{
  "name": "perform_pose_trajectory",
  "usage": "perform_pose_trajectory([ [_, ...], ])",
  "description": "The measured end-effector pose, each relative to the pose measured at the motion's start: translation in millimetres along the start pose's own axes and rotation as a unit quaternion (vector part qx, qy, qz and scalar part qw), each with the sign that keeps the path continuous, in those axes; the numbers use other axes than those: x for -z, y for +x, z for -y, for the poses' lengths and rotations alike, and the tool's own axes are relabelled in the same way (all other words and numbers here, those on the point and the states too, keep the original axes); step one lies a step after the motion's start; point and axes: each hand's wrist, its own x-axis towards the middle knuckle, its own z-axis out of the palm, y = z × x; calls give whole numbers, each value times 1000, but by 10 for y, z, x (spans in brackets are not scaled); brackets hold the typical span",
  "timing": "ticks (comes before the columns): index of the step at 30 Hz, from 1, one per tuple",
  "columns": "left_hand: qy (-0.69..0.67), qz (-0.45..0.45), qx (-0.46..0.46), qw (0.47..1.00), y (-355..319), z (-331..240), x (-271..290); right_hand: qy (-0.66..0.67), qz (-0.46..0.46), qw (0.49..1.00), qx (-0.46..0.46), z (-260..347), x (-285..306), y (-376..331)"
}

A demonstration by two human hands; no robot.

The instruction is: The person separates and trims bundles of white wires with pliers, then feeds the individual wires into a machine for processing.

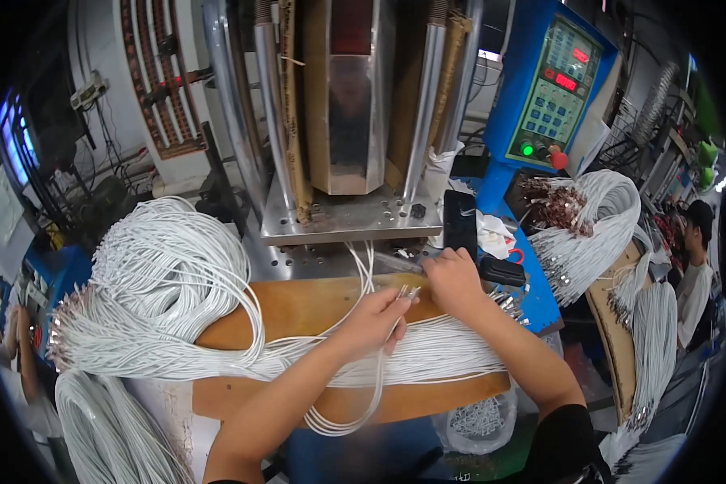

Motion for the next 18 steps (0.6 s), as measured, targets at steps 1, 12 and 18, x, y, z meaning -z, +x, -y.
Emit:
perform_pose_trajectory([
  [1,10,-16,-14,1000,-18,2,-14,18,-10,999,24,29,40,29],
  [12,33,-44,-22,998,150,129,-95,734,105,622,-253,209,-46,-271],
  [18,95,-113,-40,988,180,192,-202,719,73,642,-255,287,14,-312],
])
